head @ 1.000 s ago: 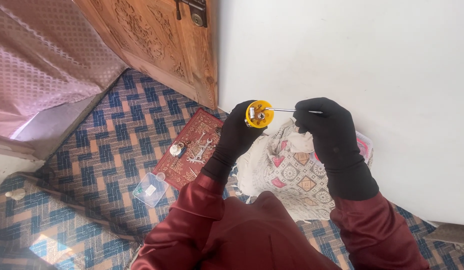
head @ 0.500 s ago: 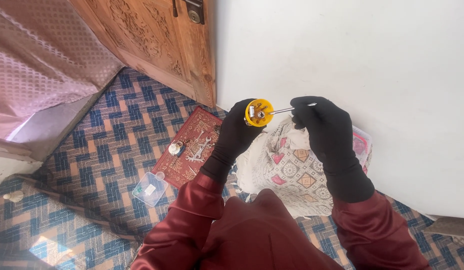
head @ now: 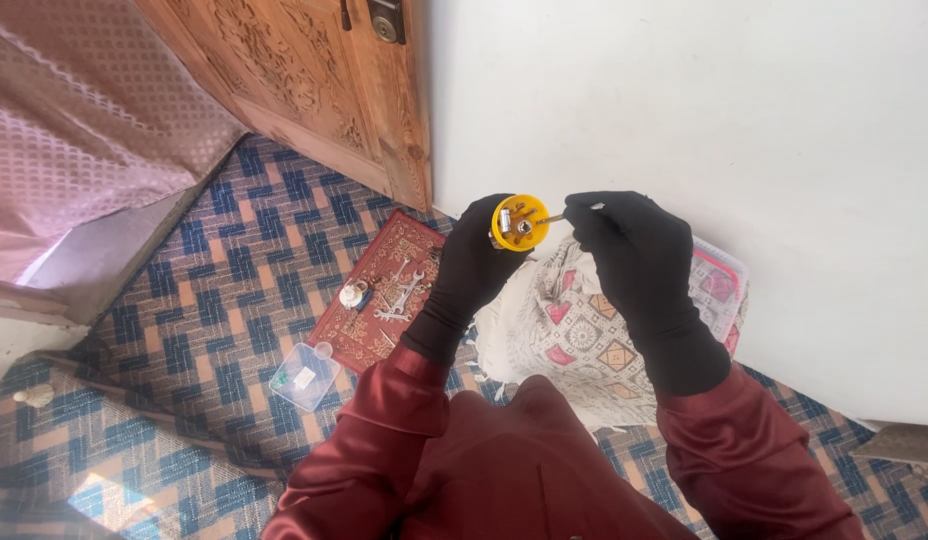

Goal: Inspecting and repairing an electrical plug using a screwdriver and a cloth while sitting on a rug.

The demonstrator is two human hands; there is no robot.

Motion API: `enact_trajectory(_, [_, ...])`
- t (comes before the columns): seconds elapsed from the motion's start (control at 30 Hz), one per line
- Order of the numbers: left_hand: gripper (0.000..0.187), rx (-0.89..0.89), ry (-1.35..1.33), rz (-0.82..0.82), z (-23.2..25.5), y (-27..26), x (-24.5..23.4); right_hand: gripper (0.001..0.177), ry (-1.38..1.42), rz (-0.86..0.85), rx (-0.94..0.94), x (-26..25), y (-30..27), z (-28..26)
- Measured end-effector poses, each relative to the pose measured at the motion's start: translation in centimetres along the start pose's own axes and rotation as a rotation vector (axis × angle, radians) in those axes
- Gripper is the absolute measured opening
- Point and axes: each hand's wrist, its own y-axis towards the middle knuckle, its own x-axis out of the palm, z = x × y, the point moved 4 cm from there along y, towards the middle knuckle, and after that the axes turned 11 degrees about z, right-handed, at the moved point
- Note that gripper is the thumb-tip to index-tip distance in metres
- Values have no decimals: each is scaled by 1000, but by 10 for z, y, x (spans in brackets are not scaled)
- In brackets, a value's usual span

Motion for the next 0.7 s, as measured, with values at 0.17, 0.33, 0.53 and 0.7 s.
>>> enact_trajectory(0.17, [53,-3,20,-14,0,1,2,13,-45,4,-173,3,0,7])
enact_trajectory(0.33, [54,14,-4,-44,3,1,6,12,-77,14,-290,2,-1,2])
enact_trajectory(0.53, [53,42,32,-75,1,2,23,14,-105,-23,-247,3,1,18])
enact_trajectory(0.7, [53,-31,7,-125,-3,-3,45,45,-131,8,-95,-21,0,40])
